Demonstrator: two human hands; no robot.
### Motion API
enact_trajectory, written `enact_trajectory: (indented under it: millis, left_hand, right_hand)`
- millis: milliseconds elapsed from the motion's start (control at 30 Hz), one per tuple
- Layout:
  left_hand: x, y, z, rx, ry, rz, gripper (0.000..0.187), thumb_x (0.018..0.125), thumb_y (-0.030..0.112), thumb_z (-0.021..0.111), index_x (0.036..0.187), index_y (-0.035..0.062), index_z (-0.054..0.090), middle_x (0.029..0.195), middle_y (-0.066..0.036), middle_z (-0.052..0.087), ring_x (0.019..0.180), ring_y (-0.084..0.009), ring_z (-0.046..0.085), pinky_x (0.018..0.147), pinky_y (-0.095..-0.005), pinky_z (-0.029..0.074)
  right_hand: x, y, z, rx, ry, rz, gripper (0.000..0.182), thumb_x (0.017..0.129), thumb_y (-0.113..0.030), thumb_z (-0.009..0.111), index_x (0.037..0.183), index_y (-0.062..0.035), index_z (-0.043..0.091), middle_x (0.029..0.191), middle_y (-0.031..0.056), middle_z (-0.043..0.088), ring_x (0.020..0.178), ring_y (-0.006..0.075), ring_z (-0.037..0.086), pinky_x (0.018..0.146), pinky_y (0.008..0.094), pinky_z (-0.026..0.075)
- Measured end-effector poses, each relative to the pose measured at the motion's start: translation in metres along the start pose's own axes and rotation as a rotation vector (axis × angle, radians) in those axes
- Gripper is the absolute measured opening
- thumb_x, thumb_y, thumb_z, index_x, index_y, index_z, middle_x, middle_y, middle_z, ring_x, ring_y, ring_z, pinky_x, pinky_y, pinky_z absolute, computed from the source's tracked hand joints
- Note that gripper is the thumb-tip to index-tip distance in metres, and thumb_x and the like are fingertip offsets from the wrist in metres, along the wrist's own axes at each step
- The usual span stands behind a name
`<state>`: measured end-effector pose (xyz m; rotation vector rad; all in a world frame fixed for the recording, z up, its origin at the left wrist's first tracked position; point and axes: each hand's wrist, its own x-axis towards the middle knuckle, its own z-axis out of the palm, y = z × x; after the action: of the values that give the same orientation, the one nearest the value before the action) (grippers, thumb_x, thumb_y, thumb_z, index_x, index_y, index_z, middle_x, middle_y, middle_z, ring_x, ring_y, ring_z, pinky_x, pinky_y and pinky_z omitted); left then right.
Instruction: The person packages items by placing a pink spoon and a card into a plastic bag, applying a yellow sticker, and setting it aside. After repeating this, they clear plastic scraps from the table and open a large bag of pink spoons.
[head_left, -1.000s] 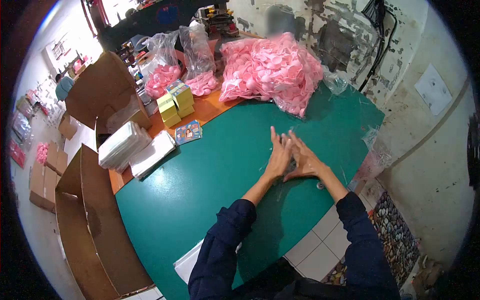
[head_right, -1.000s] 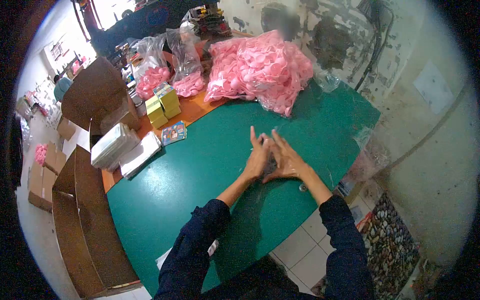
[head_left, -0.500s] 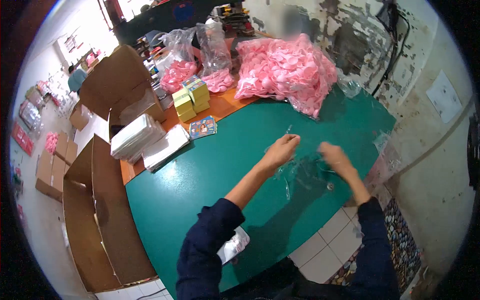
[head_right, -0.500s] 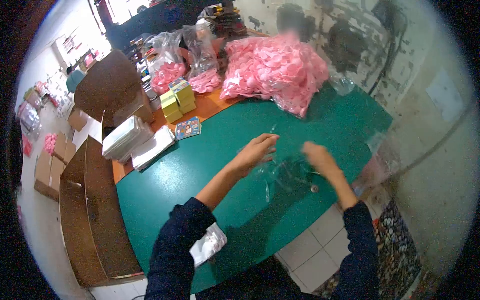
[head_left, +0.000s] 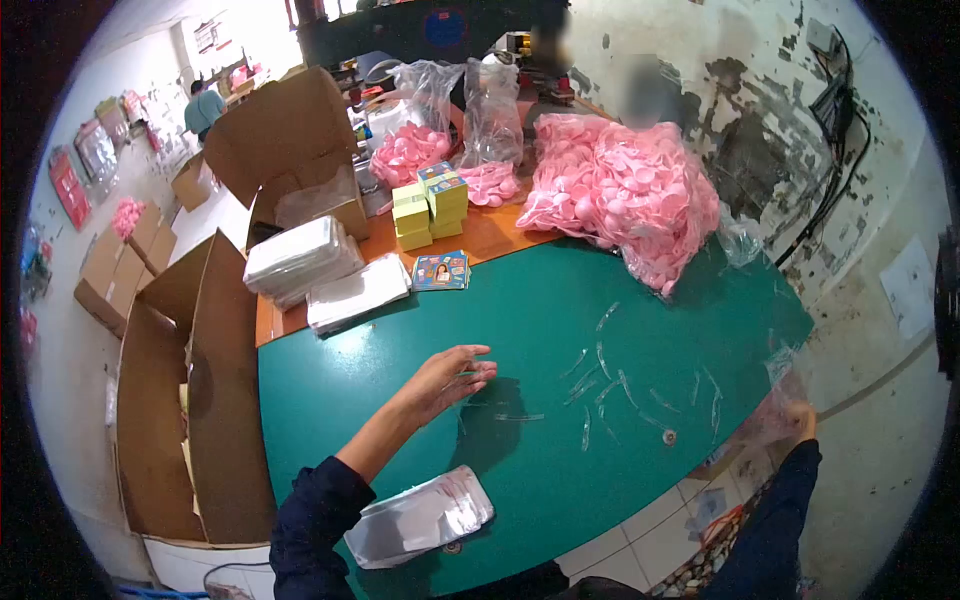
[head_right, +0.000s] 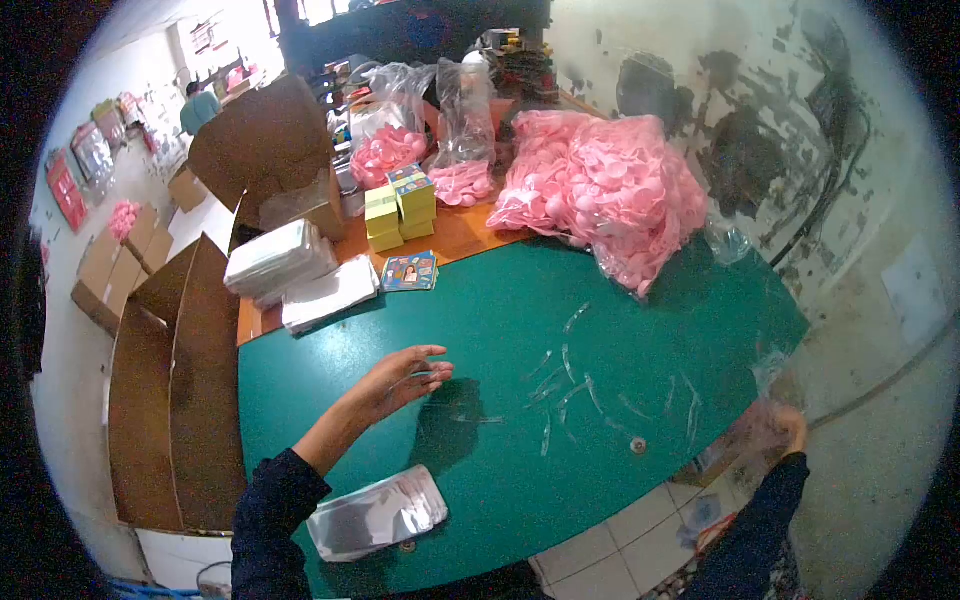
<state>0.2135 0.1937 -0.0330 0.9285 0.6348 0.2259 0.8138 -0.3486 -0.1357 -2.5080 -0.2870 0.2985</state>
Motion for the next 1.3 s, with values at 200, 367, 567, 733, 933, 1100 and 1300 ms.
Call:
enact_trajectory:
  millis: [200, 367, 567, 733, 933, 1100, 1300]
  left_hand:
    - [-0.018, 0.019, 0.005, 0.015, 0.031, 0.049, 0.038, 0.096, 0.028, 0.046, 0.124, 0.0024, 0.044, 0.113, -0.012, 0.055, 0.105, -0.0177, 0.055, 0.089, -0.0276, 0.046]
    - [-0.018, 0.017, 0.005, -0.019, 0.024, 0.072, 0.038, 0.095, 0.027, 0.048, 0.123, 0.0021, 0.045, 0.114, -0.014, 0.055, 0.106, -0.0208, 0.055, 0.090, -0.0290, 0.047]
    - [-0.015, 0.016, 0.012, -0.004, 0.002, 0.055, 0.034, 0.096, 0.026, 0.044, 0.122, 0.0039, 0.045, 0.113, -0.011, 0.055, 0.103, -0.0167, 0.055, 0.089, -0.0273, 0.046]
    - [-0.015, 0.019, 0.020, 0.013, 0.003, 0.053, 0.033, 0.096, 0.025, 0.044, 0.121, 0.0040, 0.046, 0.113, -0.011, 0.055, 0.103, -0.0164, 0.055, 0.088, -0.0269, 0.046]
    - [-0.017, 0.016, 0.015, 0.002, -0.021, 0.062, 0.034, 0.096, 0.025, 0.045, 0.122, 0.0037, 0.045, 0.113, -0.011, 0.055, 0.104, -0.0169, 0.055, 0.089, -0.0268, 0.046]
    - [-0.024, 0.019, 0.016, 0.001, -0.011, 0.064, 0.035, 0.096, 0.025, 0.045, 0.123, 0.0030, 0.044, 0.115, -0.012, 0.054, 0.105, -0.0175, 0.055, 0.089, -0.0271, 0.045]
    - [-0.021, 0.021, 0.020, 0.112, -0.070, 0.131, 0.039, 0.094, 0.025, 0.049, 0.125, 0.0030, 0.043, 0.118, -0.014, 0.054, 0.111, -0.0222, 0.053, 0.094, -0.0336, 0.044]
  right_hand:
    - [0.006, -0.025, -0.003, 0.176, -0.082, 0.057, 0.035, 0.078, -0.023, 0.058, 0.105, -0.0013, 0.057, 0.096, 0.0184, 0.061, 0.078, 0.0300, 0.061, 0.060, 0.0433, 0.047]
    - [0.017, -0.023, -0.002, 0.109, -0.087, 0.032, 0.032, 0.075, -0.023, 0.061, 0.099, -0.0019, 0.059, 0.088, 0.0158, 0.061, 0.072, 0.0263, 0.061, 0.054, 0.0405, 0.047]
    - [0.021, -0.033, -0.003, 0.272, -0.083, 0.035, 0.019, 0.070, -0.017, 0.066, 0.074, 0.0005, 0.061, 0.057, 0.0148, 0.054, 0.055, 0.0242, 0.058, 0.047, 0.0359, 0.045]
    - [0.022, -0.041, 0.000, -0.125, 0.001, -0.100, 0.018, 0.065, -0.016, 0.069, 0.070, -0.0004, 0.062, 0.056, 0.0140, 0.055, 0.053, 0.0242, 0.057, 0.048, 0.0365, 0.046]
    - [0.069, 0.017, -0.022, -0.331, 0.131, -0.430, 0.023, 0.060, -0.020, 0.070, 0.078, -0.0049, 0.067, 0.071, 0.0145, 0.064, 0.062, 0.0300, 0.060, 0.057, 0.0403, 0.048]
    - [0.081, 0.019, -0.035, -0.782, 0.031, -0.162, 0.017, 0.069, -0.019, 0.063, 0.081, -0.0074, 0.066, 0.079, 0.0162, 0.064, 0.073, 0.0348, 0.062, 0.059, 0.0448, 0.048]
    - [-0.063, -0.162, -0.004, -0.470, 0.507, -0.472, 0.036, 0.069, 0.001, 0.051, 0.104, -0.0025, 0.057, 0.106, 0.0163, 0.058, 0.098, 0.0337, 0.056, 0.084, 0.0413, 0.043]
